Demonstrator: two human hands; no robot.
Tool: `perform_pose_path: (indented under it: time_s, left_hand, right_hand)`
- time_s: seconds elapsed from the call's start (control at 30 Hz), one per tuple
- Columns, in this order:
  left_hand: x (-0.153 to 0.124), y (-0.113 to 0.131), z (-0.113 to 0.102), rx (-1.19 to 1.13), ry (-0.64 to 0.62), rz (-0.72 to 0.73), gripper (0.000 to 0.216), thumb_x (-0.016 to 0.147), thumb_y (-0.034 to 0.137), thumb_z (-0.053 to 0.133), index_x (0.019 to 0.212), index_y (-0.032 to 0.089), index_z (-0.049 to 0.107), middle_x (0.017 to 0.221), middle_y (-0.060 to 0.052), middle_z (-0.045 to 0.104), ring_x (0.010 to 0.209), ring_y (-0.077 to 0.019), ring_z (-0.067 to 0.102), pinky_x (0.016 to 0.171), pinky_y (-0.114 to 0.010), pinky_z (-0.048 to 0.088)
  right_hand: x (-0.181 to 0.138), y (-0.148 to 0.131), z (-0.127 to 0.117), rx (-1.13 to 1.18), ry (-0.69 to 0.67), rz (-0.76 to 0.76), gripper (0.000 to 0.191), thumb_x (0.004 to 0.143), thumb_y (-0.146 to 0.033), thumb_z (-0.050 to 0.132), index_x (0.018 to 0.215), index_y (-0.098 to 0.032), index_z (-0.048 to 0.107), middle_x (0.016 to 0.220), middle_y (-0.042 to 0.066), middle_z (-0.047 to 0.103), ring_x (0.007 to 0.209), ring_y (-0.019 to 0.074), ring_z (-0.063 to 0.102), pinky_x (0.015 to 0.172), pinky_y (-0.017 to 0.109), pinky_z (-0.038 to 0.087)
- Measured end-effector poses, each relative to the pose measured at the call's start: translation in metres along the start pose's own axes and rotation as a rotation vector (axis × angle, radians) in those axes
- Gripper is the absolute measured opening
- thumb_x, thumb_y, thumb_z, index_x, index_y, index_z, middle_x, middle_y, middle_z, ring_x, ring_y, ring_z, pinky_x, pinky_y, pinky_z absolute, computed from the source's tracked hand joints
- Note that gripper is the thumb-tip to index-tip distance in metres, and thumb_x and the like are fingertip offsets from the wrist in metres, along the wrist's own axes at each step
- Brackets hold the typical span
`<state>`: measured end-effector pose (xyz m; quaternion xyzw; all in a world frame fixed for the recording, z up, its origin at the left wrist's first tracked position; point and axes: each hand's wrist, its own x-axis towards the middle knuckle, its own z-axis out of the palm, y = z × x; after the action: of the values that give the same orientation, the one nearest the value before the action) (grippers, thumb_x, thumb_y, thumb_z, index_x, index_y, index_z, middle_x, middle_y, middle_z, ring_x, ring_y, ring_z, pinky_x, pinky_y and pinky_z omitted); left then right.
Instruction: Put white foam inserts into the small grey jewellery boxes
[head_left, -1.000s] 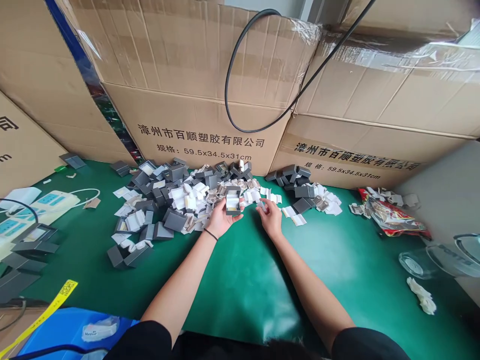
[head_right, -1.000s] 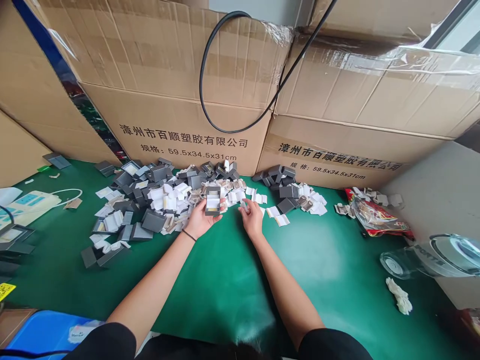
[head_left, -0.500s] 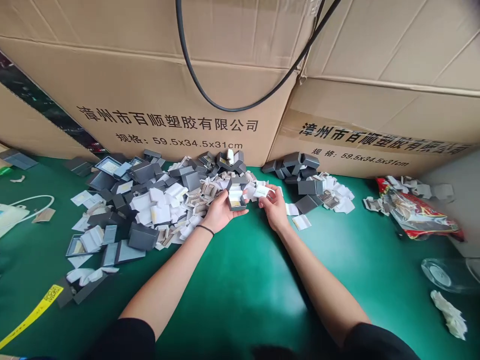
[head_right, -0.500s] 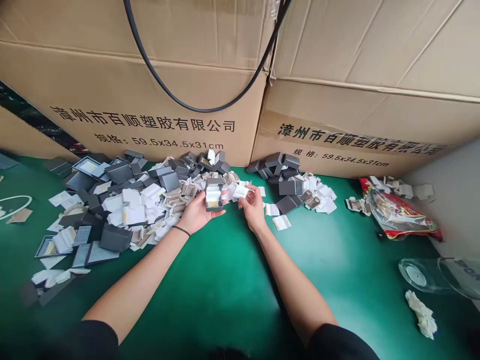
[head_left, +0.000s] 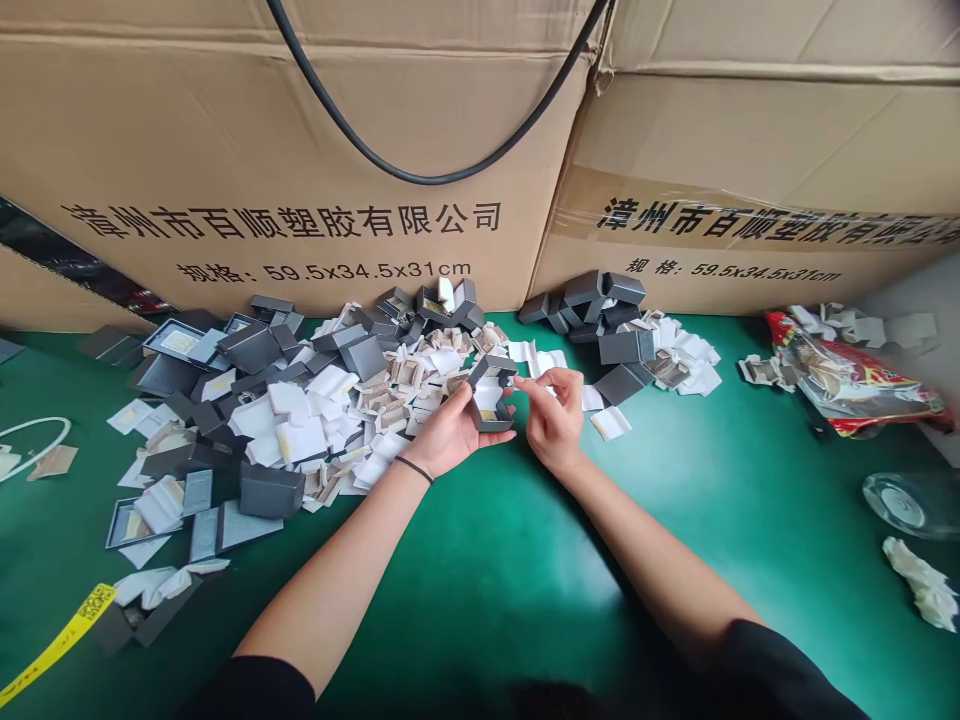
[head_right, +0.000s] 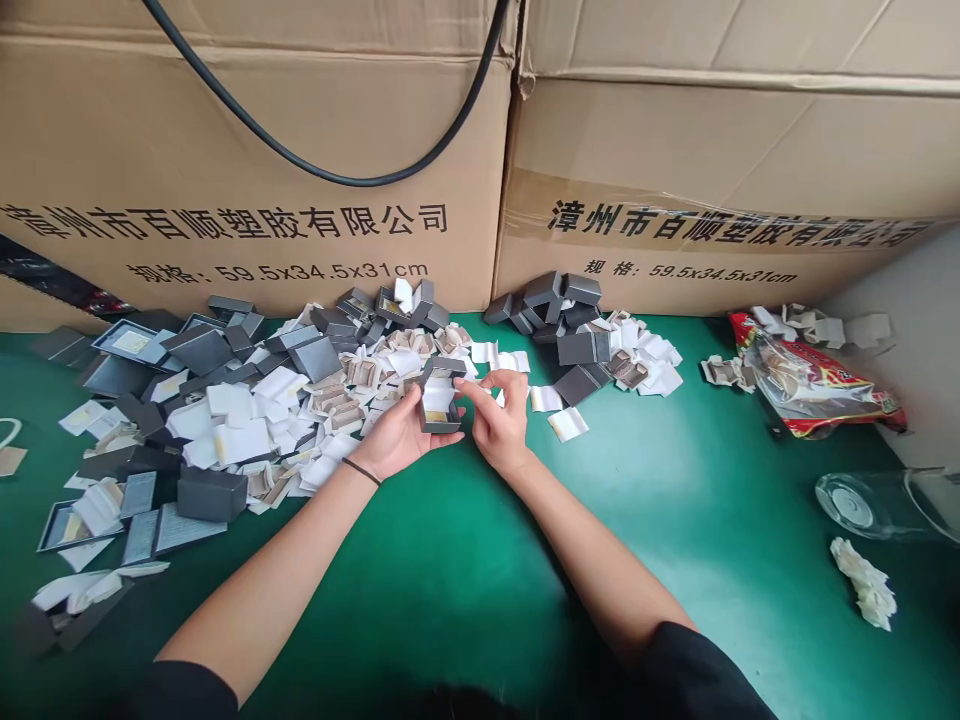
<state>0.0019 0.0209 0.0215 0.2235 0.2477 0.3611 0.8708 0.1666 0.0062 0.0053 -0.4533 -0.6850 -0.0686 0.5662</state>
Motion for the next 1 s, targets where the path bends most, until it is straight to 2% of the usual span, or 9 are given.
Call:
perform_pose_path:
  time_s: [0.17,0.4,0.53,0.83,1.0]
  left_hand:
    - [-0.001,-0.003,0.004,0.038,-0.040,-0.005,0.036,0.092,0.038,0.042,0.122,0.022,0.053,0.119,-0.010,0.061,0.108,-0.0226,0.058,0.091,-0.045,0.049]
    - [-0.001,-0.003,0.003,0.048,-0.051,-0.025,0.037,0.090,0.040,0.045,0.120,0.020,0.054,0.114,-0.011,0.062,0.102,-0.0232,0.061,0.088,-0.045,0.050]
    - [-0.001,-0.004,0.004,0.071,-0.051,-0.013,0.036,0.091,0.040,0.044,0.121,0.021,0.053,0.115,-0.009,0.061,0.103,-0.0220,0.060,0.088,-0.044,0.051]
    - [0.001,-0.008,0.001,0.138,-0.006,0.022,0.028,0.087,0.038,0.052,0.110,0.023,0.055,0.098,-0.004,0.064,0.089,-0.0183,0.063,0.078,-0.041,0.055]
    - [0.001,-0.008,0.001,0.146,-0.004,0.024,0.030,0.087,0.039,0.052,0.112,0.022,0.055,0.095,-0.004,0.064,0.084,-0.0164,0.064,0.077,-0.041,0.056]
  right_hand:
    - [0.002,-0.004,0.000,0.064,0.013,-0.123,0.045,0.083,-0.002,0.047,0.119,-0.029,0.052,0.086,0.004,0.053,0.081,0.0169,0.051,0.070,0.033,0.046]
    - [0.001,0.001,0.000,0.058,-0.073,-0.105,0.022,0.089,-0.011,0.045,0.105,-0.023,0.054,0.092,0.007,0.064,0.084,0.0186,0.055,0.071,0.036,0.047]
    - [-0.001,0.004,0.000,0.048,-0.126,-0.106,0.022,0.091,-0.012,0.042,0.103,-0.023,0.057,0.095,0.007,0.065,0.086,0.0189,0.054,0.074,0.036,0.047]
    - [0.005,0.004,-0.001,0.039,-0.227,-0.121,0.027,0.092,-0.013,0.038,0.106,-0.023,0.060,0.096,0.007,0.067,0.087,0.0192,0.054,0.076,0.036,0.047]
    - [0.003,0.006,0.000,0.044,-0.188,-0.112,0.026,0.093,-0.017,0.040,0.105,-0.024,0.062,0.097,0.007,0.066,0.091,0.0189,0.056,0.077,0.035,0.048]
